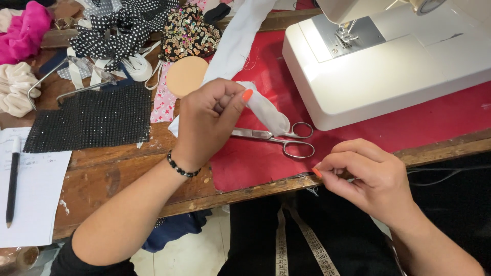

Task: The person folds a long white fabric strip in half lengthwise and then repeatedly folds the edges inward to form a narrow tube. The hands smooth and adjust the folded edges along the strip's length. The strip remains on the worktable throughout.

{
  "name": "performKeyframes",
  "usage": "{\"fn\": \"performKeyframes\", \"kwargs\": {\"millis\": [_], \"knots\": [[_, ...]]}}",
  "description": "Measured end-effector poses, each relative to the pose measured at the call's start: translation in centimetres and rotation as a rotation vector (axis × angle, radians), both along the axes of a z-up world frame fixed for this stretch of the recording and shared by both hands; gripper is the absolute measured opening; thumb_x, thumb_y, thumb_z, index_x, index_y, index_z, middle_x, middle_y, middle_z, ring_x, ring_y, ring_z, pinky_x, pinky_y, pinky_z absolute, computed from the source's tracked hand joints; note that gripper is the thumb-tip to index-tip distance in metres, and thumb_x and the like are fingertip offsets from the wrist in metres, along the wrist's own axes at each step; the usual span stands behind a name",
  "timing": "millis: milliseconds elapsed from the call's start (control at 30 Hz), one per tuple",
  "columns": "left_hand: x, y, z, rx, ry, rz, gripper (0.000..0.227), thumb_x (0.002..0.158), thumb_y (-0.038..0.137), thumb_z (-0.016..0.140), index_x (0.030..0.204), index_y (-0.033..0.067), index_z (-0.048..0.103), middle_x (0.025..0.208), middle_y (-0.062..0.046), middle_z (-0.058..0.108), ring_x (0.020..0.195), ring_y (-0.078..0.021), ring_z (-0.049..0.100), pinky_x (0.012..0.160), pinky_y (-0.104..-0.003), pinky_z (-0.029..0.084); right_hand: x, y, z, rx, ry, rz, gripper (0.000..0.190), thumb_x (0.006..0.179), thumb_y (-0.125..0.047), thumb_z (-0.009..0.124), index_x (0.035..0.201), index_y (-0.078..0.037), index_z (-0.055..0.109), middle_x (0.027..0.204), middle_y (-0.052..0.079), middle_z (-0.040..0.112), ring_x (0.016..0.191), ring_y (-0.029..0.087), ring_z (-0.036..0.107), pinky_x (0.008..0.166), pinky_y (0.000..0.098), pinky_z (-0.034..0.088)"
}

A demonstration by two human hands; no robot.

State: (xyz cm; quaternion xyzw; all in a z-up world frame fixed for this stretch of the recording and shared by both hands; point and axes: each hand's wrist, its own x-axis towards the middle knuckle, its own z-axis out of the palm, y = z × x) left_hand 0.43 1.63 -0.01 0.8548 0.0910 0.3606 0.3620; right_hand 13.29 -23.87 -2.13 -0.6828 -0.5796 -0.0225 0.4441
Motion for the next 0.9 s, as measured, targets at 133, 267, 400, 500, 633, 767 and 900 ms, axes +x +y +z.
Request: {"fn": "performKeyframes", "kwargs": {"millis": [133, 267, 400, 500, 633, 767, 900], "knots": [[0.1, -1.4, 0.2, -0.011, 0.052, -0.056, 0.014, 0.103, 0.020, 0.065, 0.094, 0.0113, 0.070, 0.061, 0.007, 0.045, 0.057, -0.0064, 0.036, 0.056, -0.023, 0.035, -0.2, 0.1, 0.1, 0.022, 0.006, -0.095, 0.012, 0.082, -0.013, 0.084, 0.093, -0.010, 0.079, 0.088, 0.006, 0.070, 0.077, 0.010, 0.066, 0.062, 0.0191, 0.051], [-0.1, -2.0, 0.6, -0.010, 0.065, -0.050, 0.015, 0.102, 0.022, 0.065, 0.094, 0.0118, 0.071, 0.063, 0.007, 0.054, 0.057, -0.0059, 0.041, 0.055, -0.023, 0.036, -0.3, 0.6, 0.2, -0.017, 0.137, -0.135, 0.021, 0.090, -0.018, 0.074, 0.108, -0.009, 0.078, 0.094, 0.003, 0.080, 0.074, 0.007, 0.071, 0.069, 0.0192, 0.055], [-0.1, -2.5, 0.7, -0.073, 0.076, -0.099, 0.014, 0.102, 0.020, 0.064, 0.097, 0.0095, 0.072, 0.066, 0.005, 0.061, 0.056, -0.0039, 0.048, 0.052, -0.020, 0.043, -0.5, 1.5, 0.2, -0.022, 0.149, -0.161, 0.019, 0.090, -0.019, 0.075, 0.106, -0.010, 0.080, 0.097, 0.004, 0.081, 0.070, 0.006, 0.070, 0.065, 0.0191, 0.053], [-0.2, -2.5, 0.8, -0.096, 0.083, -0.111, 0.015, 0.102, 0.020, 0.064, 0.099, 0.0084, 0.073, 0.069, 0.003, 0.064, 0.056, -0.0040, 0.053, 0.053, -0.018, 0.050, -0.7, 2.0, 0.5, -0.023, 0.153, -0.147, 0.021, 0.093, -0.023, 0.070, 0.106, -0.008, 0.079, 0.084, 0.001, 0.081, 0.071, 0.007, 0.074, 0.063, 0.0194, 0.054], [-0.2, -2.5, 0.6, -0.057, 0.083, -0.106, 0.016, 0.102, 0.022, 0.064, 0.097, 0.0104, 0.073, 0.068, 0.005, 0.059, 0.058, -0.0049, 0.045, 0.054, -0.022, 0.039, -0.5, 2.4, 0.3, -0.055, 0.264, -0.153, 0.022, 0.091, -0.026, 0.072, 0.104, -0.009, 0.080, 0.079, 0.001, 0.080, 0.064, 0.005, 0.071, 0.060, 0.0186, 0.053], [-0.3, -2.8, 0.5, -0.023, 0.062, -0.118, 0.018, 0.102, 0.023, 0.063, 0.096, 0.0091, 0.073, 0.066, 0.004, 0.061, 0.059, -0.0056, 0.050, 0.055, -0.022, 0.042, -0.4, 2.7, 0.6, -0.092, 0.391, -0.118, 0.020, 0.090, -0.022, 0.074, 0.099, -0.007, 0.081, 0.062, -0.002, 0.071, 0.055, 0.002, 0.057, 0.052, 0.0179, 0.049], [0.2, -2.9, -0.4, -0.070, 0.019, -0.126, 0.008, 0.096, 0.013, 0.070, 0.097, 0.0071, 0.075, 0.055, -0.008, 0.062, 0.054, -0.0208, 0.064, 0.052, -0.029, 0.051, 1.2, 2.3, -1.8, -0.028, 0.300, -0.071, 0.012, 0.082, -0.011, 0.079, 0.093, -0.007, 0.081, 0.063, 0.007, 0.075, 0.057, 0.014, 0.068, 0.054, 0.0285, 0.056]]}}
